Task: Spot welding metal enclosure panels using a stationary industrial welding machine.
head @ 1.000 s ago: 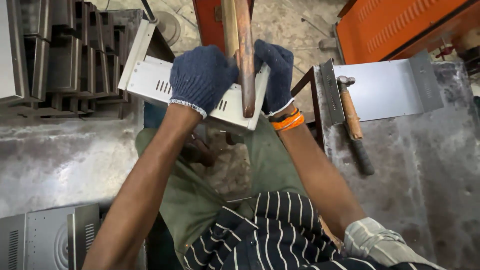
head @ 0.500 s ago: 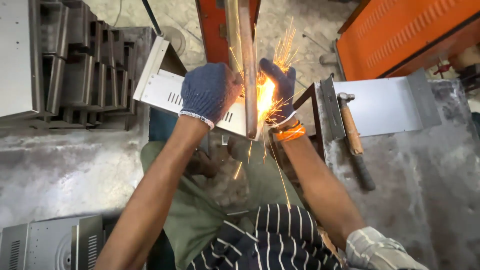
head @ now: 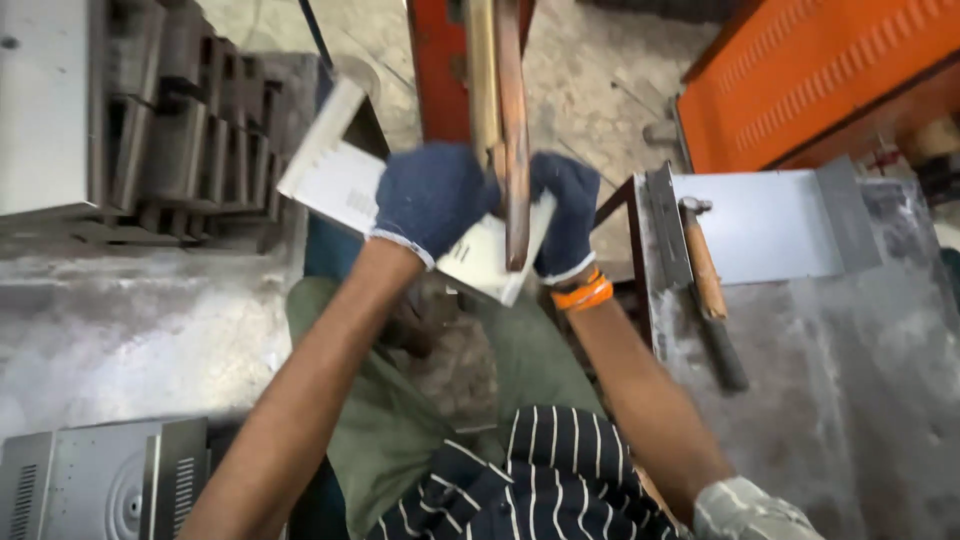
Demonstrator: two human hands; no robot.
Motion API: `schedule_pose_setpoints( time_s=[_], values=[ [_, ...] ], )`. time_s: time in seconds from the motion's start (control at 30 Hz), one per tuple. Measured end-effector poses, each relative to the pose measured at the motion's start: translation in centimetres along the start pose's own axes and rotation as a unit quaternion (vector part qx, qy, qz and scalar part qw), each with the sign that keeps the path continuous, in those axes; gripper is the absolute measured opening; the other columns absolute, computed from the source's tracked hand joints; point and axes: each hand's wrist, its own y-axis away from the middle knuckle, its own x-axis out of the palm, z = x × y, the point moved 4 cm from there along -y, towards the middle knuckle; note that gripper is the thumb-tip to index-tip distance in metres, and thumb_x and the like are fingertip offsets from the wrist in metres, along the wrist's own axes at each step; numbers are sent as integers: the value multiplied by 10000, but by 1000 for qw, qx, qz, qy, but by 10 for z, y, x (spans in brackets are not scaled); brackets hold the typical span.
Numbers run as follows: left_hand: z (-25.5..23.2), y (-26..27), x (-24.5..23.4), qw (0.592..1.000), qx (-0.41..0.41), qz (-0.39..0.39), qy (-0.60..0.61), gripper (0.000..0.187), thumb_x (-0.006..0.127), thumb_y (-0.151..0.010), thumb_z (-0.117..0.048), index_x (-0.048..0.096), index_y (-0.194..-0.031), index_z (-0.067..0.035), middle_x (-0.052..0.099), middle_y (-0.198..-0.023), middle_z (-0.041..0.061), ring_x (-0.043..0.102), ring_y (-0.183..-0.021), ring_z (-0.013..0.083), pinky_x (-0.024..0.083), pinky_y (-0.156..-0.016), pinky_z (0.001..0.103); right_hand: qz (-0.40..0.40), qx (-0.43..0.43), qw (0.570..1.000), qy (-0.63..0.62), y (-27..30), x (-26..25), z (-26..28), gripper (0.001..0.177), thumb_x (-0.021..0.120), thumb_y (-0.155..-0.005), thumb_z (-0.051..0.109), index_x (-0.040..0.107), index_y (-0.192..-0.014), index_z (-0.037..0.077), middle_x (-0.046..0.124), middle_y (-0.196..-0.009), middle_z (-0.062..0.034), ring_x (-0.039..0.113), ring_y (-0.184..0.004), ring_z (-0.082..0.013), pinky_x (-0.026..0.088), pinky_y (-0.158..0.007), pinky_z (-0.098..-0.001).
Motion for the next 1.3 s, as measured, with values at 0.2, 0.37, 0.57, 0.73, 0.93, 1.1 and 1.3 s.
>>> schedule_pose_setpoints(
  time_s=[0.2, 0.37, 0.57, 0.73, 0.93, 1.1, 1.3],
  values=[
    [-8, 2, -14, 1000, 7, 14, -3, 393, 666, -858, -386, 741, -660, -55, 679, -670, 221, 675, -628, 411, 538, -618, 535, -24, 195, 971, -134, 8, 0, -7, 114, 601, -954, 30, 696, -947, -32, 677, -929, -102, 633, -783, -217, 523, -719, -340],
    [-31, 48, -41, 1000, -17, -7, -3, 384, 655, -887, -365, 742, -652, -74, 663, -650, 214, 660, -580, 401, 534, -594, 507, -36, 228, 951, -206, 27, -16, 18, 169, 593, -997, 81, 696, -969, -50, 680, -963, -93, 659, -881, -220, 538, -810, -353],
    [-80, 100, -81, 996, -78, -13, 46, 498, 647, -941, -411, 739, -578, -83, 607, -491, 147, 572, -432, 329, 439, -488, 469, 34, 320, 889, -325, -12, -57, 97, 488, 361, -1098, 304, 667, -855, 11, 690, -796, -77, 664, -739, -189, 548, -738, -326],
    [-131, 121, -112, 966, -158, 39, 199, 484, 642, -945, -414, 766, -647, -54, 564, -409, 86, 514, -303, 196, 403, -405, 386, 175, 163, 957, -165, -13, -137, 110, 381, 439, -1088, 270, 612, -870, 10, 589, -801, -55, 600, -767, -193, 463, -695, -333],
    [-222, 118, -113, 910, -15, 143, 389, 341, 681, -892, -414, 781, -739, -126, 658, -549, 27, 692, -477, 141, 516, -482, 321, 220, 48, 956, 187, -30, -276, 176, 243, 566, -1074, 173, 602, -876, 36, 573, -782, -78, 594, -737, -245, 437, -654, -387],
    [-275, 114, -90, 866, 246, 148, 409, 370, 737, -898, -354, 722, -1166, -100, 730, -1094, 117, 693, -1042, 318, 518, -936, 479, 189, 99, 885, 414, -3, -392, 187, 232, 573, -1111, 143, 646, -920, 35, 604, -749, -104, 616, -691, -261, 447, -634, -385],
    [-257, 123, -30, 855, 197, 201, 435, 394, 721, -901, -331, 688, -1224, -108, 719, -1169, 121, 706, -1074, 284, 533, -944, 438, 43, 234, 679, 694, 69, -475, 48, 472, 659, -1137, 371, 707, -773, 74, 649, -728, -188, 609, -638, -366, 456, -603, -489]
  ],
)
